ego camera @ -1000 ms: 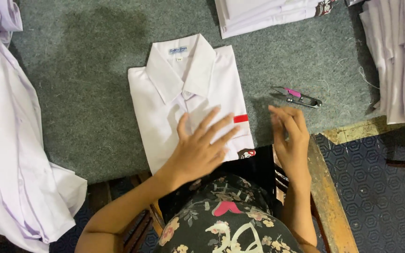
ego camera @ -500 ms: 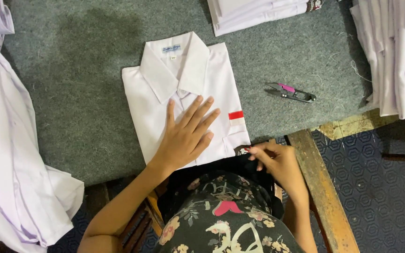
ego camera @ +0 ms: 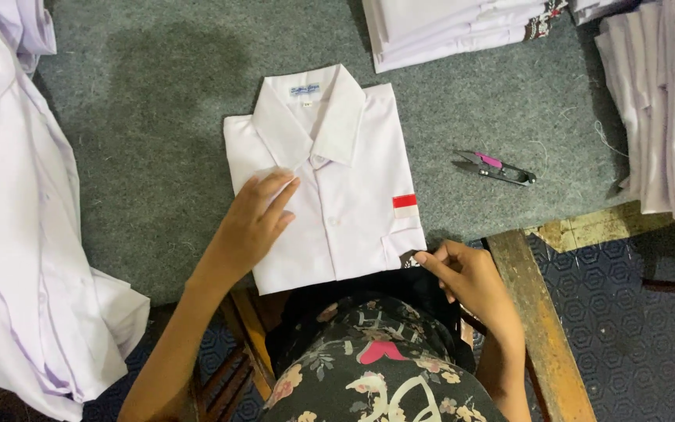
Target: Folding a white collared shirt on a work table, trimming loose threads with snips, and stacking it with others.
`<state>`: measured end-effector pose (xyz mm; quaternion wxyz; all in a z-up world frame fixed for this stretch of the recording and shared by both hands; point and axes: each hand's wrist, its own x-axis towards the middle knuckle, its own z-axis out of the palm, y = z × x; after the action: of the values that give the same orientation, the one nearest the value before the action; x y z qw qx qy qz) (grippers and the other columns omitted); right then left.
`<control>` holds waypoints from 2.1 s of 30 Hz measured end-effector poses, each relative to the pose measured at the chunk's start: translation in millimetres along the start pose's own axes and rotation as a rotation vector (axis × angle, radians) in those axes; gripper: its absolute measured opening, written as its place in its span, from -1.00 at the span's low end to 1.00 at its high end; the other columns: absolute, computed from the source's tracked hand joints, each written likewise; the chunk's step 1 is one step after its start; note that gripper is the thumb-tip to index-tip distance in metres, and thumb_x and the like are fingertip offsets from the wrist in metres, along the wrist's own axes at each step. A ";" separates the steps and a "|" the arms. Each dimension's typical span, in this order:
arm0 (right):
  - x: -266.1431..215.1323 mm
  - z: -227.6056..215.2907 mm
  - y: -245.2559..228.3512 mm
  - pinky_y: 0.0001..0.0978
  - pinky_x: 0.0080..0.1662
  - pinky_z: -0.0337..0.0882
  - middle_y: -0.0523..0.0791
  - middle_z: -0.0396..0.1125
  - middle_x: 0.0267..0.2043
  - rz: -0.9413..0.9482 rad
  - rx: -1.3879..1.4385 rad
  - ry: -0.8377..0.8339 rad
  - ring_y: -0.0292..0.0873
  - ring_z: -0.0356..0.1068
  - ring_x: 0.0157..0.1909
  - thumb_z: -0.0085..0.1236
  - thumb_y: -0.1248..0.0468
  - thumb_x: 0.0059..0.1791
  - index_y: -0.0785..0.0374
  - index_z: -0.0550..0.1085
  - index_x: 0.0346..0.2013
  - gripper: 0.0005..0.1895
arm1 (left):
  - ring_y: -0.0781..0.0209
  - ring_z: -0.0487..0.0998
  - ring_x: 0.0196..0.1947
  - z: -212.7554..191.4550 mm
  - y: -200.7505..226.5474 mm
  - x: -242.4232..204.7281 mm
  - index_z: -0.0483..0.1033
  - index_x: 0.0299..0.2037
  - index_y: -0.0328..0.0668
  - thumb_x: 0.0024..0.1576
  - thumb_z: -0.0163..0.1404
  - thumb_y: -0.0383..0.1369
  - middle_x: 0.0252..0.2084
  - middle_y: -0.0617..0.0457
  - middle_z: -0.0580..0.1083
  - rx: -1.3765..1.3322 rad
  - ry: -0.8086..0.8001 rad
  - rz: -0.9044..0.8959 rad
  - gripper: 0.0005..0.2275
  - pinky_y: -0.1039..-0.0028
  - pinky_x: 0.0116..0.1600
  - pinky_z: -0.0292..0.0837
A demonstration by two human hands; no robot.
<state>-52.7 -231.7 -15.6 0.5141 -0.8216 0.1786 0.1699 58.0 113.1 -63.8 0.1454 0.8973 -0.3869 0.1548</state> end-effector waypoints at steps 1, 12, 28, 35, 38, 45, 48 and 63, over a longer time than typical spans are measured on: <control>-0.3 -2.8 -1.6 -0.32 -0.58 0.28 0.07 0.34 -0.80 -0.005 -0.002 -0.004 -0.08 0.29 -0.84 0.32 0.23 -0.04 0.49 0.51 -0.56 -0.65 | 0.05 0.30 0.37 -9.1 -0.8 0.0 0.31 0.36 -0.26 0.30 -0.10 -0.31 0.38 -0.07 0.24 0.005 0.002 -0.005 -0.58 0.14 0.40 0.19; 34.9 49.4 -58.5 0.05 0.28 0.29 0.09 0.35 0.22 -0.992 -0.376 0.189 0.21 0.30 0.31 0.15 0.33 0.01 0.31 0.44 0.16 -0.59 | -0.18 0.03 0.51 1.3 22.4 33.6 0.12 0.46 -0.28 0.39 -0.36 -0.15 0.50 -0.23 0.08 -0.082 0.032 -0.218 -0.50 -0.04 0.48 -0.18; 44.5 23.4 -28.8 0.39 0.36 -0.14 0.18 0.08 0.47 -0.669 -0.515 0.322 0.22 0.00 0.50 -0.04 0.25 0.15 0.40 0.22 0.40 -0.46 | -0.37 -0.42 0.54 -41.6 -13.0 4.6 -0.05 0.50 -0.57 0.42 -0.44 -0.16 0.54 -0.54 -0.23 0.156 -0.156 -0.848 -0.42 -0.55 0.18 -0.79; 42.2 10.2 -20.7 -0.11 0.18 0.42 -0.11 0.43 -0.01 -0.665 -0.149 0.462 0.02 0.45 0.17 0.09 0.54 0.07 0.25 0.55 0.01 -0.73 | 0.03 0.56 -0.11 -65.6 -6.2 9.4 0.42 0.22 -0.08 0.32 -0.15 -0.11 0.02 -0.02 0.47 -0.317 -0.182 -0.927 -0.63 0.22 -0.13 0.47; 38.8 16.9 -29.5 -0.09 0.20 0.39 -0.08 0.45 0.02 -0.716 -0.178 0.366 0.05 0.43 0.19 0.12 0.53 0.02 0.25 0.56 -0.02 -0.72 | -0.06 0.64 -0.24 -74.9 0.2 22.5 0.33 0.26 -0.29 0.30 -0.16 -0.07 -0.01 -0.21 0.51 -0.468 -0.257 -1.007 -0.53 0.19 -0.26 0.54; 39.7 40.4 -34.5 -0.01 0.28 0.34 0.04 0.22 0.31 -0.668 -0.254 0.291 0.14 0.30 0.31 0.11 0.31 0.07 0.25 0.48 0.14 -0.67 | -0.04 0.65 -0.19 -54.3 -29.8 5.7 0.52 0.10 -0.25 0.29 -0.15 0.11 -0.16 -0.17 0.60 -0.614 -0.348 -1.128 -0.47 0.19 -0.23 0.55; 47.5 33.0 -54.0 0.09 0.19 0.38 0.18 0.23 0.20 -0.536 -0.198 0.326 0.28 0.33 0.23 0.06 0.30 0.11 0.41 0.36 0.22 -0.60 | -0.12 0.61 -0.14 -51.9 -21.5 11.3 0.45 0.07 -0.33 0.27 -0.05 0.00 -0.13 -0.30 0.56 -0.791 -0.220 -1.103 -0.53 0.07 -0.11 0.51; 136.7 37.2 -61.1 -0.17 -0.45 0.39 0.11 0.35 -0.60 -0.218 -0.284 0.197 0.06 0.48 -0.45 -0.06 -0.23 0.14 0.37 0.46 -0.43 -0.32 | -0.30 0.23 0.39 -96.9 16.9 74.6 -0.02 0.48 -0.32 0.25 -0.24 0.13 0.40 -0.45 0.17 -0.977 -0.100 -1.172 -0.25 -0.10 0.35 0.17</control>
<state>92.4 -189.3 -46.3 0.3886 -0.9128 0.1123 0.0557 78.1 90.4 55.9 0.5667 0.7954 0.1219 -0.1770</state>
